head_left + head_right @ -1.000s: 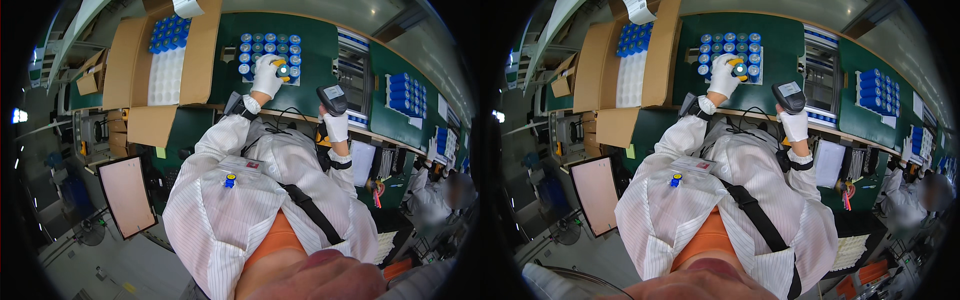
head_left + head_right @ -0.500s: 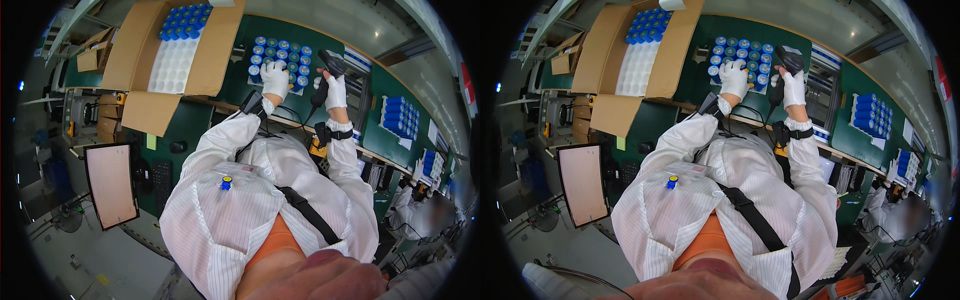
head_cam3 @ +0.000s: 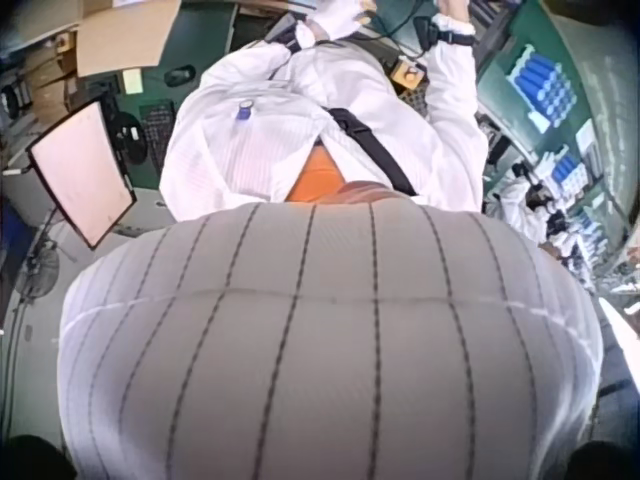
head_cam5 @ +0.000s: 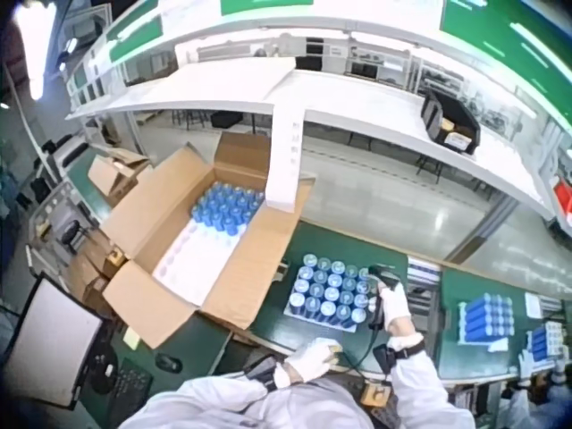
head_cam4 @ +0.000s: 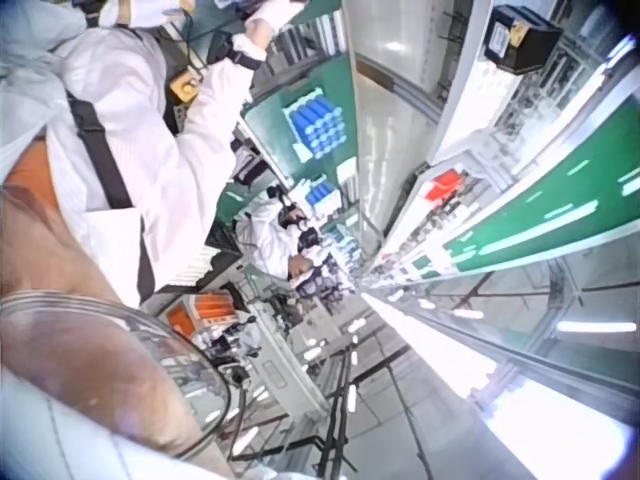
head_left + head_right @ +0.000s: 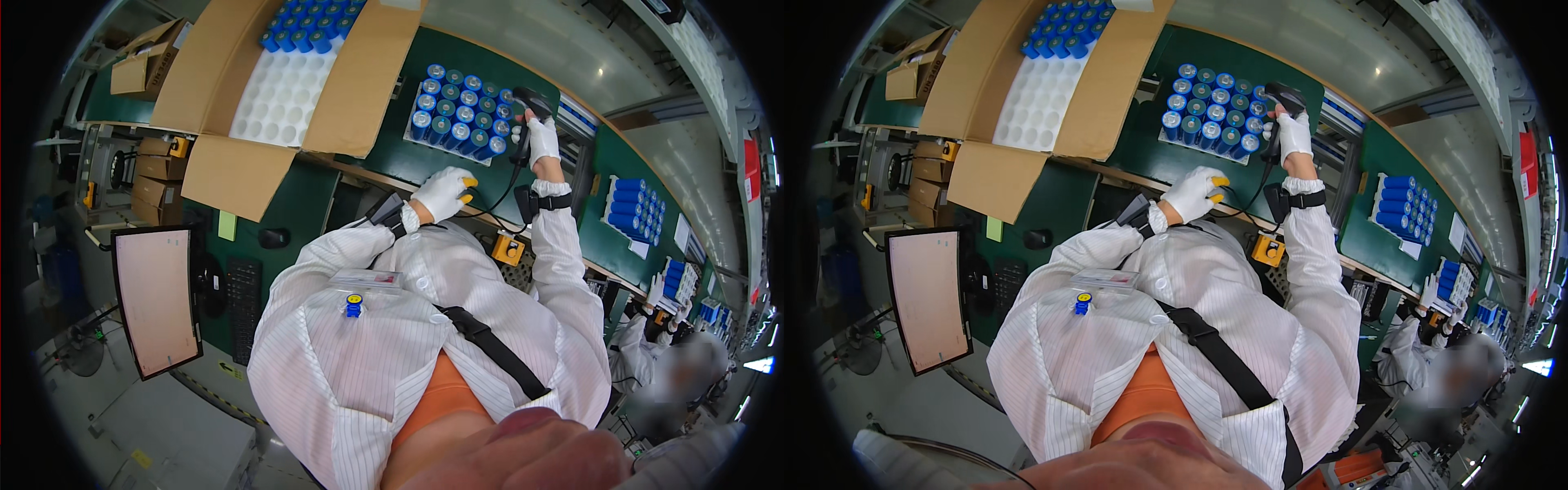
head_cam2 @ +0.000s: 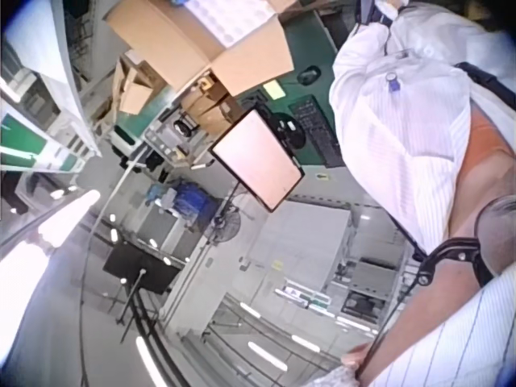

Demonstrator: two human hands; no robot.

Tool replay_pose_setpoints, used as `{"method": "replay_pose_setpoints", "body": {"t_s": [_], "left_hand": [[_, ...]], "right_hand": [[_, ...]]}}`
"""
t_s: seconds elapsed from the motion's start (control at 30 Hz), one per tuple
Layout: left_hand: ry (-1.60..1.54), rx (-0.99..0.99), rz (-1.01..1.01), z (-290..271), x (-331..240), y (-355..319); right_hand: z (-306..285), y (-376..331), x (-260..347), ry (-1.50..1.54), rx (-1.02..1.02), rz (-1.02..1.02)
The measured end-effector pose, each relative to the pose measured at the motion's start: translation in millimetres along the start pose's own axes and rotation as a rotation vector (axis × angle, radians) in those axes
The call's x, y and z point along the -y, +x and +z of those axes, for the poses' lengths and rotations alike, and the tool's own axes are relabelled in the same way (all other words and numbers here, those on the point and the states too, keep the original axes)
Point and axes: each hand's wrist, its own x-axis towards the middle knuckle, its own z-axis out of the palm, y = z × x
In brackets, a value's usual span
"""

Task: Scan blue battery cells with a handheld scanner and organize them into foam trays and cardboard boxes, then record the results on a computer.

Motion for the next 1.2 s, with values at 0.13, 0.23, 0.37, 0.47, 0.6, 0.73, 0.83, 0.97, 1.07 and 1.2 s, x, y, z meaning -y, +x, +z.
{"method": "replay_pose_setpoints", "body": {"t_s": [0.13,0.23,0.37,0.47,0.6,0.73,0.83,0.97,1.07,1.2], "left_hand": [[-0.086,0.003,-0.049,-16,3,-6],[-0.086,-0.22,-0.028,-31,17,-16],[-0.004,-0.236,-0.268,-43,46,-37],[0.075,-0.338,-0.452,-38,64,-58],[0.355,-0.333,-0.517,-30,71,-81],[0.505,-0.124,-0.604,-10,58,-96],[0.52,0.028,-0.741,3,46,-98],[0.563,-0.042,-0.706,16,55,-101],[0.524,-0.061,-0.721,22,59,-104],[0.612,-0.062,-0.709,34,62,-110]], "right_hand": [[-10,-19,0,0.017,0.02,0.04],[-15,-47,-5,0.056,0.088,0.091],[-19,-63,-15,0.0,0.116,0.093],[-16,-64,-16,0.001,0.097,0.041],[-21,-53,-20,0.07,0.11,-0.017],[-25,-42,-20,0.091,0.166,0.001],[-27,-38,-21,0.083,0.19,0.051],[-29,-40,-20,0.093,0.205,0.082],[-33,-47,-22,0.136,0.212,0.054],[-33,-59,-28,0.111,0.209,0.065]]}}
